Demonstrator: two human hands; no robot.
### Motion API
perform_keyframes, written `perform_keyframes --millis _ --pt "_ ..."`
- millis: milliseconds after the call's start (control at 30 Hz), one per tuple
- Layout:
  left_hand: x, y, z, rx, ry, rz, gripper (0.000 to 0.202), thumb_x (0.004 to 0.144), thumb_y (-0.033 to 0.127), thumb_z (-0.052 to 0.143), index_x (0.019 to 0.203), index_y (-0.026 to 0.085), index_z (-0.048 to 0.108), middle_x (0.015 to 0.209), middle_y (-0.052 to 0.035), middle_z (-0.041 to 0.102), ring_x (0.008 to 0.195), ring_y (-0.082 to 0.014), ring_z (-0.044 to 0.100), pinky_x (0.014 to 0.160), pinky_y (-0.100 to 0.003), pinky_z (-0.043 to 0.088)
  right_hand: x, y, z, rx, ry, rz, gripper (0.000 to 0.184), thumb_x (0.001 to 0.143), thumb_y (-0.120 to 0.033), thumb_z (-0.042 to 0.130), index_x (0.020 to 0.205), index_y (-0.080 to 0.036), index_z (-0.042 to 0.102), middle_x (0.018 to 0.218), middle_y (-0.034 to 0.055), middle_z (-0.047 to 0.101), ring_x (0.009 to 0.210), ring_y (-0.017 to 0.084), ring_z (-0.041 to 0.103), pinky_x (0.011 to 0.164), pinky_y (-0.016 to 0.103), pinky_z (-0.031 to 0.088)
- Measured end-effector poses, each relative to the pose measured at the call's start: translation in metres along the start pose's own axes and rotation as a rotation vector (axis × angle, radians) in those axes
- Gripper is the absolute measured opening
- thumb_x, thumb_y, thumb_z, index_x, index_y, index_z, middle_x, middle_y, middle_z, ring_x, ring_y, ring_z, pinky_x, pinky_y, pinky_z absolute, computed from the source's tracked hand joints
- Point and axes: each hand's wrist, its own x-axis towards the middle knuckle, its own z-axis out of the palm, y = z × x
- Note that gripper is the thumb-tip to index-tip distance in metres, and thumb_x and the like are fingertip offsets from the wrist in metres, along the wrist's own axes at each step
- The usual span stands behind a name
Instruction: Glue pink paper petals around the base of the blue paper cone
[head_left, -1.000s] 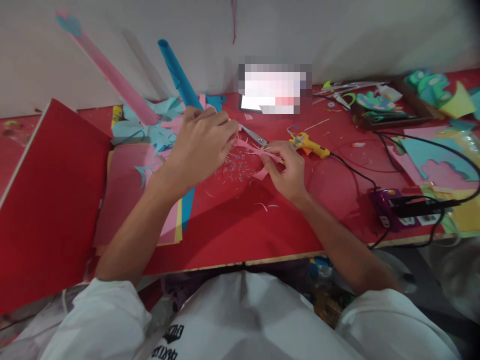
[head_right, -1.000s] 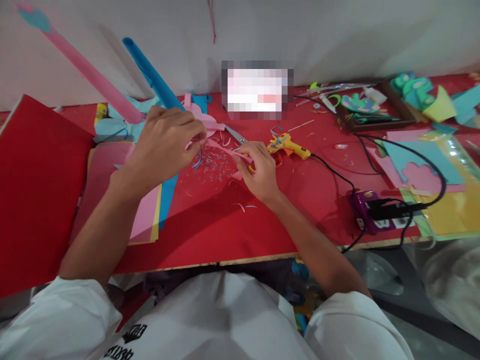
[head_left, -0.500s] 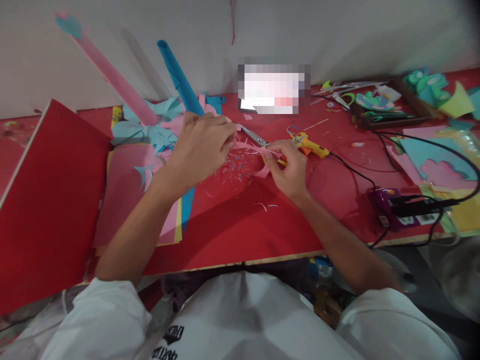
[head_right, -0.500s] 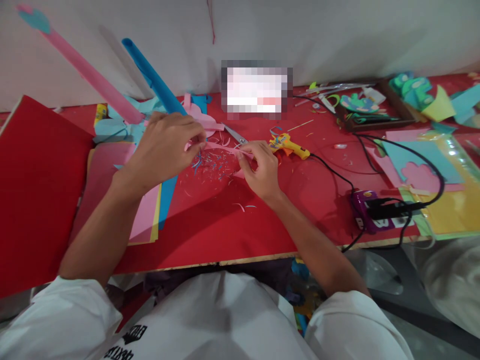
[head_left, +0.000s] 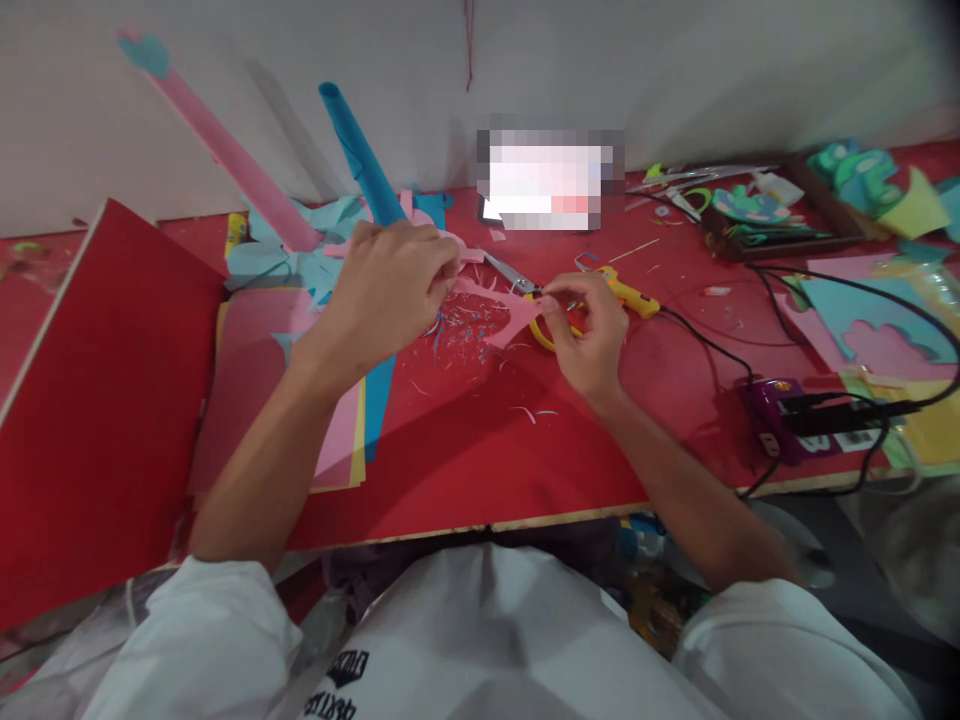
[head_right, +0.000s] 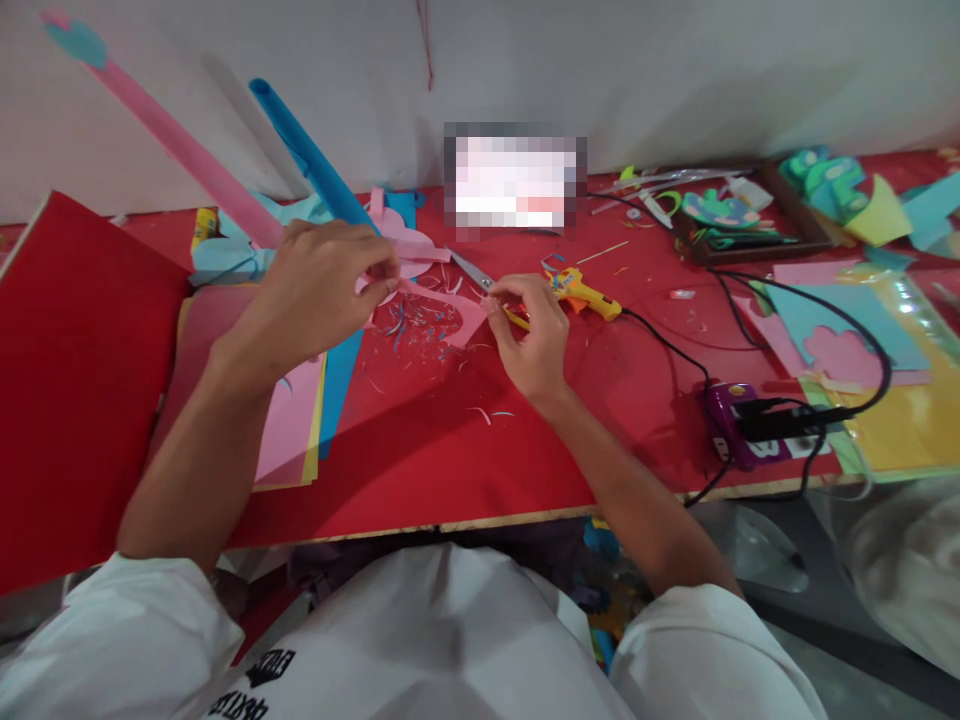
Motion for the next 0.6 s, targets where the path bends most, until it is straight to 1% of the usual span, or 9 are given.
perform_keyframes --millis 67,133,267,333,400,467,500,533,600 --pt "0.0003 0.0018 -0.0019 0.007 -0.003 0.0 0.016 0.101 0.024 0.055 0.096 0.027 0.069 0.099 -0.0059 0.075 0.106 -0.0282 0.068 0.099 -0.047 0.047 0.0004 0.0011 -0.0008 -0.012 0.027 0.009 0.021 0.106 -0.043 0.061 0.097 -0.025 0.068 0.094 0.0034 0.072 0.089 0.02 0.067 0.081 0.038 0.055" --pt "0.0001 0.0043 -0.0038 0.028 0.004 0.003 0.016 0.102 0.024 0.054 0.096 0.026 0.069 0.099 -0.0051 0.075 0.104 -0.0269 0.068 0.1 -0.048 0.046 0.0001 0.0034 -0.0013 -0.031 0.038 0.016 0.027 0.107 -0.046 0.06 0.09 -0.025 0.064 0.086 0.0018 0.068 0.083 0.019 0.064 0.078 0.038 0.053" --pt "-0.0007 0.0077 -0.007 0.044 0.009 0.003 0.019 0.102 0.023 0.052 0.098 0.027 0.069 0.1 -0.0045 0.075 0.106 -0.0261 0.066 0.102 -0.049 0.046 -0.0012 0.005 -0.0019 -0.069 0.04 0.01 0.045 0.107 -0.055 0.056 0.073 -0.026 0.053 0.069 -0.0007 0.053 0.071 0.019 0.056 0.078 0.041 0.053" --pt "-0.0009 0.0074 -0.0077 0.035 0.016 0.005 0.019 0.103 0.024 0.051 0.098 0.028 0.07 0.099 -0.0052 0.075 0.106 -0.0272 0.067 0.101 -0.049 0.046 -0.001 0.003 -0.0018 -0.061 0.024 -0.018 0.047 0.107 -0.062 0.052 0.075 -0.027 0.056 0.072 0.0015 0.057 0.075 0.021 0.06 0.082 0.044 0.055" --pt "-0.0011 0.0062 -0.0076 0.021 0.024 0.018 0.02 0.103 0.026 0.051 0.097 0.03 0.07 0.098 -0.0062 0.075 0.106 -0.0283 0.067 0.097 -0.048 0.046 -0.0006 0.0009 -0.0007 -0.038 -0.039 -0.045 0.045 0.103 -0.069 0.054 0.089 -0.028 0.065 0.089 0.0058 0.068 0.09 0.025 0.066 0.088 0.046 0.056" --pt "-0.0012 0.005 -0.007 0.016 0.034 0.032 0.02 0.103 0.026 0.051 0.097 0.03 0.07 0.098 -0.0067 0.075 0.105 -0.0285 0.067 0.095 -0.048 0.047 -0.001 0.0003 0.0017 -0.027 -0.127 -0.049 0.044 0.099 -0.071 0.06 0.106 -0.028 0.07 0.104 0.0081 0.074 0.1 0.027 0.068 0.092 0.047 0.056" --pt "-0.0012 0.0047 -0.0067 0.019 0.038 0.033 0.02 0.102 0.026 0.051 0.096 0.03 0.07 0.097 -0.0067 0.075 0.104 -0.0283 0.067 0.095 -0.048 0.047 -0.0017 0.0007 0.0031 -0.032 -0.155 -0.047 0.042 0.099 -0.068 0.063 0.107 -0.028 0.071 0.104 0.0076 0.075 0.099 0.026 0.068 0.091 0.046 0.056" --pt "-0.0012 0.0045 -0.0065 0.023 0.038 0.029 0.021 0.102 0.026 0.051 0.096 0.029 0.07 0.098 -0.0066 0.075 0.104 -0.028 0.067 0.096 -0.048 0.047 -0.0025 0.0014 0.0045 -0.04 -0.166 -0.044 0.037 0.1 -0.064 0.064 0.103 -0.028 0.071 0.099 0.0062 0.075 0.094 0.025 0.067 0.089 0.045 0.055" --pt "-0.0013 0.005 -0.0064 0.034 0.026 0.011 0.02 0.102 0.025 0.052 0.095 0.027 0.07 0.098 -0.0062 0.075 0.103 -0.0269 0.067 0.098 -0.048 0.046 -0.004 0.0027 0.0061 -0.056 -0.151 -0.042 0.032 0.104 -0.054 0.062 0.089 -0.027 0.069 0.084 0.0034 0.072 0.083 0.022 0.064 0.084 0.042 0.053"
